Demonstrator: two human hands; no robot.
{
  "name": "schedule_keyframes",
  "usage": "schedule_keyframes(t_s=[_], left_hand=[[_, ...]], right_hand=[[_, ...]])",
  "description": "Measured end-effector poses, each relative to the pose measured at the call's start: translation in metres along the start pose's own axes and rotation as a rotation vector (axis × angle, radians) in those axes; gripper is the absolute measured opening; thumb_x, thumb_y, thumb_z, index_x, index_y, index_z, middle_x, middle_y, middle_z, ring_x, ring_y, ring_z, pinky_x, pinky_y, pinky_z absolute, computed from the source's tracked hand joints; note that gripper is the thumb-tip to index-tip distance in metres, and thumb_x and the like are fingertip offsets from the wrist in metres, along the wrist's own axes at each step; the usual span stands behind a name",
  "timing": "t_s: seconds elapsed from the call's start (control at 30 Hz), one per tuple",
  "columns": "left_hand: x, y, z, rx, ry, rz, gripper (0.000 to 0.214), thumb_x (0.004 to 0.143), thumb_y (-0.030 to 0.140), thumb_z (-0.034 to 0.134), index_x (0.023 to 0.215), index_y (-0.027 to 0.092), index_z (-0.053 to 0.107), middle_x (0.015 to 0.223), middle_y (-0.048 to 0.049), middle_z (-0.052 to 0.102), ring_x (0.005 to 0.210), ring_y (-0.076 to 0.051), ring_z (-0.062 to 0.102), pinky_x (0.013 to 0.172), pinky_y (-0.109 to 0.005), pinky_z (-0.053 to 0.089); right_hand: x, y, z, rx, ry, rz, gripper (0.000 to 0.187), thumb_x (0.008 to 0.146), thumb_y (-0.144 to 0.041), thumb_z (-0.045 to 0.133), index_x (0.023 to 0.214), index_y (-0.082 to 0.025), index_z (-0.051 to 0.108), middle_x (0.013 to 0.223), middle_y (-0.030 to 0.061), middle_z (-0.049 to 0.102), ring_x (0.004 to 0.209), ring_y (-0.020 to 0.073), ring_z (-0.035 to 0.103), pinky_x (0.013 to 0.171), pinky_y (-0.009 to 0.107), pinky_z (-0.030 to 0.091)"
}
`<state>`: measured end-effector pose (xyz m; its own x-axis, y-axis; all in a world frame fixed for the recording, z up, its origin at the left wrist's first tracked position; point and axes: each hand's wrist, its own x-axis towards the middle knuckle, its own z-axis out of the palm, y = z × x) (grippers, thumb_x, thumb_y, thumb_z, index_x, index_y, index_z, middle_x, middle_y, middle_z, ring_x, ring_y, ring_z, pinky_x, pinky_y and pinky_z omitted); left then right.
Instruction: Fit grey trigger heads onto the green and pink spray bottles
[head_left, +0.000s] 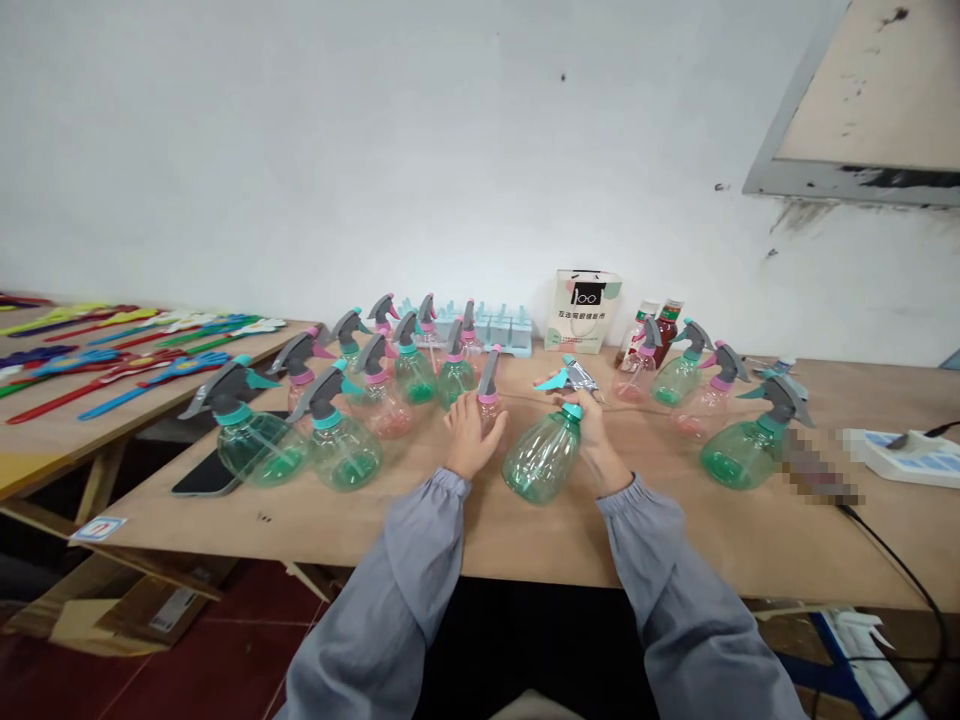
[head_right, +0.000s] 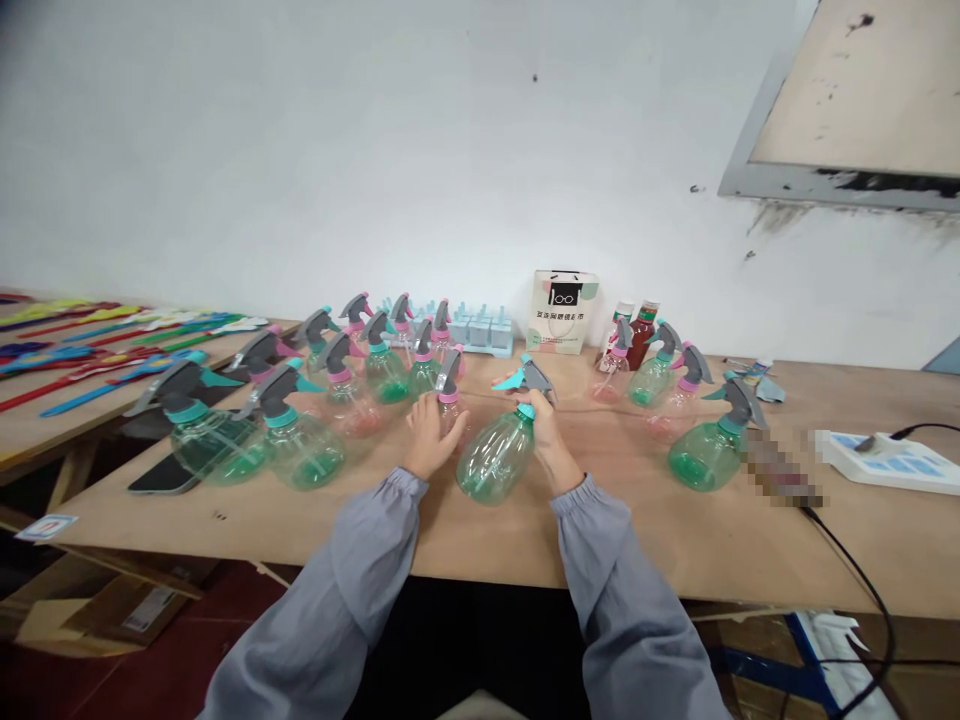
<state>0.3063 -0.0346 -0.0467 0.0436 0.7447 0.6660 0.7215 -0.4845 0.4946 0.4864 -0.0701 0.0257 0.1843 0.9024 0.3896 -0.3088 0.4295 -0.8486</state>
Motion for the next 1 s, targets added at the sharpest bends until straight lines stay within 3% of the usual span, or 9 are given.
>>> schedule_keyframes(t_s=[0.1, 0.23, 0.47, 0.67, 0.87, 1.0], left_hand=[[0.0002, 0.0001, -0.001, -0.009, -0.008, 0.001, 0.044, 0.09, 0.045, 0.058, 0.122, 0.015, 0.053, 0.117, -0.0166, 0.06, 0.113, -0.032, 0.056, 0.095, -0.045, 0.043], [0.0007, 0.0007, -0.0021, -0.014, -0.01, -0.004, 0.046, 0.09, 0.045, 0.058, 0.124, 0.015, 0.052, 0.119, -0.0167, 0.059, 0.114, -0.032, 0.056, 0.096, -0.045, 0.042], [0.0008, -0.0005, -0.0018, -0.027, -0.019, -0.002, 0.044, 0.09, 0.043, 0.06, 0.123, 0.016, 0.052, 0.119, -0.0169, 0.06, 0.115, -0.032, 0.057, 0.096, -0.045, 0.042], [0.0009, -0.0025, 0.0011, -0.129, -0.042, 0.017, 0.039, 0.092, 0.038, 0.058, 0.124, 0.018, 0.049, 0.112, -0.0129, 0.065, 0.115, -0.03, 0.062, 0.1, -0.045, 0.042], [0.0021, -0.0032, 0.0003, -0.157, -0.053, 0.003, 0.036, 0.091, 0.038, 0.061, 0.119, 0.018, 0.052, 0.111, -0.0118, 0.066, 0.112, -0.03, 0.064, 0.097, -0.044, 0.044], [0.0021, -0.0042, 0.0009, -0.164, -0.054, 0.014, 0.036, 0.091, 0.038, 0.061, 0.119, 0.019, 0.052, 0.111, -0.0114, 0.066, 0.112, -0.029, 0.064, 0.097, -0.044, 0.045]], right_hand=[[-0.0009, -0.0006, -0.0033, -0.001, -0.051, 0.03, 0.013, 0.054, -0.03, 0.057, 0.066, -0.026, 0.056, 0.063, -0.002, 0.065, 0.068, 0.0194, 0.064, 0.07, 0.032, 0.052], [-0.0002, -0.0019, -0.0086, -0.016, -0.02, -0.011, 0.013, 0.053, -0.031, 0.056, 0.065, -0.025, 0.057, 0.061, -0.0026, 0.064, 0.062, 0.017, 0.06, 0.068, 0.031, 0.052], [-0.0003, 0.002, -0.008, 0.003, -0.038, 0.054, 0.019, 0.052, -0.03, 0.058, 0.071, -0.028, 0.061, 0.066, -0.0009, 0.068, 0.078, 0.0245, 0.069, 0.077, 0.037, 0.055], [-0.0018, -0.0003, -0.0092, -0.026, 0.027, -0.017, 0.011, 0.053, -0.032, 0.056, 0.062, -0.026, 0.058, 0.059, -0.0019, 0.063, 0.061, 0.0186, 0.061, 0.069, 0.034, 0.054], [-0.0039, 0.0003, -0.0057, -0.009, -0.047, 0.056, 0.015, 0.053, -0.03, 0.06, 0.068, -0.027, 0.059, 0.064, -0.0019, 0.069, 0.07, 0.022, 0.068, 0.07, 0.034, 0.055], [-0.0034, 0.0019, -0.008, 0.003, -0.004, 0.053, 0.012, 0.053, -0.033, 0.057, 0.063, -0.026, 0.058, 0.058, -0.0012, 0.066, 0.061, 0.0198, 0.065, 0.066, 0.033, 0.055]])
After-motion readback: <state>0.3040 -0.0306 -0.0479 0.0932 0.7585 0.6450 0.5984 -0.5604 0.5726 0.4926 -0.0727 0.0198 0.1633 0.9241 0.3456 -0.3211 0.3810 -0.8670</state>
